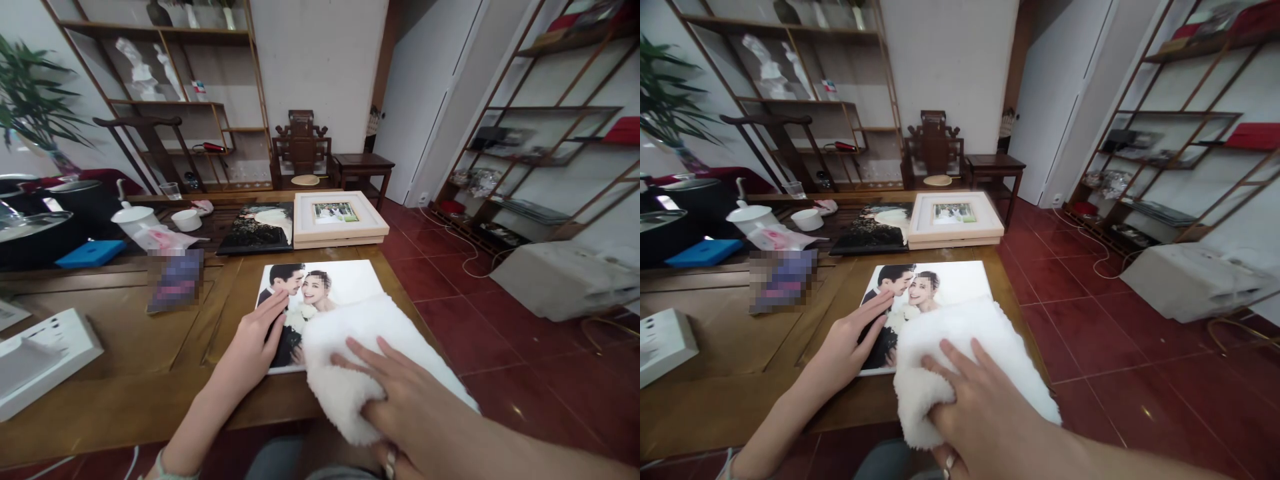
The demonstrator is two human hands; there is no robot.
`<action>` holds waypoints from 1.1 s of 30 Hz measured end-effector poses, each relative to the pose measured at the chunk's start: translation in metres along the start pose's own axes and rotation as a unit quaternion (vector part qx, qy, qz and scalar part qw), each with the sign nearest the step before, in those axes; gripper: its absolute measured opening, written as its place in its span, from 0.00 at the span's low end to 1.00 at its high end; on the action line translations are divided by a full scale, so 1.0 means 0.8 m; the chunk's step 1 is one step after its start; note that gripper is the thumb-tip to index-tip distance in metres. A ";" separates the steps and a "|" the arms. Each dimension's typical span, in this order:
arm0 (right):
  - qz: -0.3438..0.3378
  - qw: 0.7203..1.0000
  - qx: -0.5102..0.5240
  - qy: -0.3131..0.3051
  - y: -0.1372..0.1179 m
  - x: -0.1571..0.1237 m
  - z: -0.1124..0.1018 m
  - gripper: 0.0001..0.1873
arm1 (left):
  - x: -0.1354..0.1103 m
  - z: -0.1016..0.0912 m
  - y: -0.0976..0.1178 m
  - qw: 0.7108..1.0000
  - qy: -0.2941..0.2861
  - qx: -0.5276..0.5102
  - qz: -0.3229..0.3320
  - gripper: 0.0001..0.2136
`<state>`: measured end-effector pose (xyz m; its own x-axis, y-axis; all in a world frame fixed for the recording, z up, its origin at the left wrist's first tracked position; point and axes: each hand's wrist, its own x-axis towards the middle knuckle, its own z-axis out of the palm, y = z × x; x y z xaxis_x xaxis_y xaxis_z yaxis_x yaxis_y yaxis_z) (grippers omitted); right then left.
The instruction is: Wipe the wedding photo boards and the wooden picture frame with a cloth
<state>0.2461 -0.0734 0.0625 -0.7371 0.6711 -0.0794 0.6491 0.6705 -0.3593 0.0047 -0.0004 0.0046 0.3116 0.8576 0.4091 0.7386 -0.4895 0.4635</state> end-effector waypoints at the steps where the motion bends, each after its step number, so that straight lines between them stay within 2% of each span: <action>1: 0.002 1.000 0.005 0.007 0.002 0.001 0.000 0.19 | 0.000 0.000 0.000 1.000 -0.003 0.002 0.003 0.18; 5: 0.044 0.995 -0.009 0.095 0.041 0.030 -0.008 0.12 | 0.001 -0.002 0.000 1.000 -0.010 0.005 0.010 0.18; 10: 0.060 0.976 -0.080 0.195 0.112 0.090 -0.024 0.16 | 0.001 -0.003 0.001 1.000 -0.009 0.008 0.005 0.18; 13: 0.071 0.967 -0.103 0.224 0.135 0.113 -0.029 0.16 | 0.000 -0.003 0.001 1.000 -0.007 0.008 0.003 0.18; 15: 0.080 0.965 -0.115 0.221 0.134 0.117 -0.029 0.15 | 0.000 -0.003 0.001 1.000 -0.003 0.007 0.003 0.18; 17: 0.085 0.970 -0.121 0.194 0.119 0.110 -0.026 0.14 | 0.000 -0.002 0.000 1.000 0.003 0.006 0.004 0.18; 21: 0.087 0.985 -0.086 0.124 0.060 0.069 -0.008 0.12 | 0.002 0.000 0.000 1.000 0.009 0.004 0.002 0.18; 24: 0.023 0.996 -0.045 0.075 0.017 0.036 0.008 0.10 | 0.002 0.000 -0.001 1.000 0.002 0.006 0.003 0.18; 26: -0.012 0.998 -0.024 0.058 0.002 0.024 0.013 0.10 | 0.002 0.000 -0.001 1.000 0.000 0.006 0.005 0.18; 29: -0.019 0.995 -0.005 0.094 0.009 0.029 0.012 0.11 | 0.001 -0.001 -0.002 1.000 -0.004 0.003 0.012 0.18; 33: 0.013 0.986 -0.035 0.165 0.054 0.070 0.001 0.11 | 0.001 -0.001 -0.004 1.000 -0.005 -0.001 0.016 0.18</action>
<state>0.2324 -0.0074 0.0416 -0.6267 0.7469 0.2222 0.6869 0.6642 -0.2951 0.0023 0.0014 0.0040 0.3422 0.8427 0.4156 0.7264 -0.5178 0.4519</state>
